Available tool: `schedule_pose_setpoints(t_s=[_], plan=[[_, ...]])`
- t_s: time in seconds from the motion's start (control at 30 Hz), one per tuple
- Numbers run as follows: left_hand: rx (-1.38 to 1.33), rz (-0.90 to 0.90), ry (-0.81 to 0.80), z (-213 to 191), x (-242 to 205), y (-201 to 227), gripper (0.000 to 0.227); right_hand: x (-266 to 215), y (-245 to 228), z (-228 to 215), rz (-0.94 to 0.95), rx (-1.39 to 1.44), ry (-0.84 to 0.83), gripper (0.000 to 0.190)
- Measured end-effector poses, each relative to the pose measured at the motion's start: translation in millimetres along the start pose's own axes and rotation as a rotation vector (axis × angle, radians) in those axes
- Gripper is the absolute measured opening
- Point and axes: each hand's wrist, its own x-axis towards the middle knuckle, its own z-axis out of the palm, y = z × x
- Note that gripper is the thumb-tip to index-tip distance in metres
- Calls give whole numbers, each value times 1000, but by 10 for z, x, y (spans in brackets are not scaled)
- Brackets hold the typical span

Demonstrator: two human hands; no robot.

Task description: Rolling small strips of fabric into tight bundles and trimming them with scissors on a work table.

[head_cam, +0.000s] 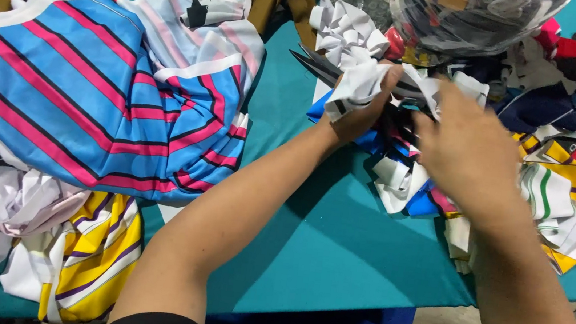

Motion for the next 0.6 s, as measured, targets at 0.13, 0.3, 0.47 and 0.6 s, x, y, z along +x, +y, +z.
schedule_pose_setpoints(t_s=[0.13,0.3,0.47,0.6], plan=[[407,83,-125,222,-37,-577,40,185,509,154,119,-213,-50,50],[374,430,-182,122,-108,-199,36,371,741,375,-654,268,759,49],[256,305,-320,194,-208,-252,17,420,430,488,-726,334,551,88],[284,473,-311,278,-237,-477,25,445,409,602,-798,369,510,100]])
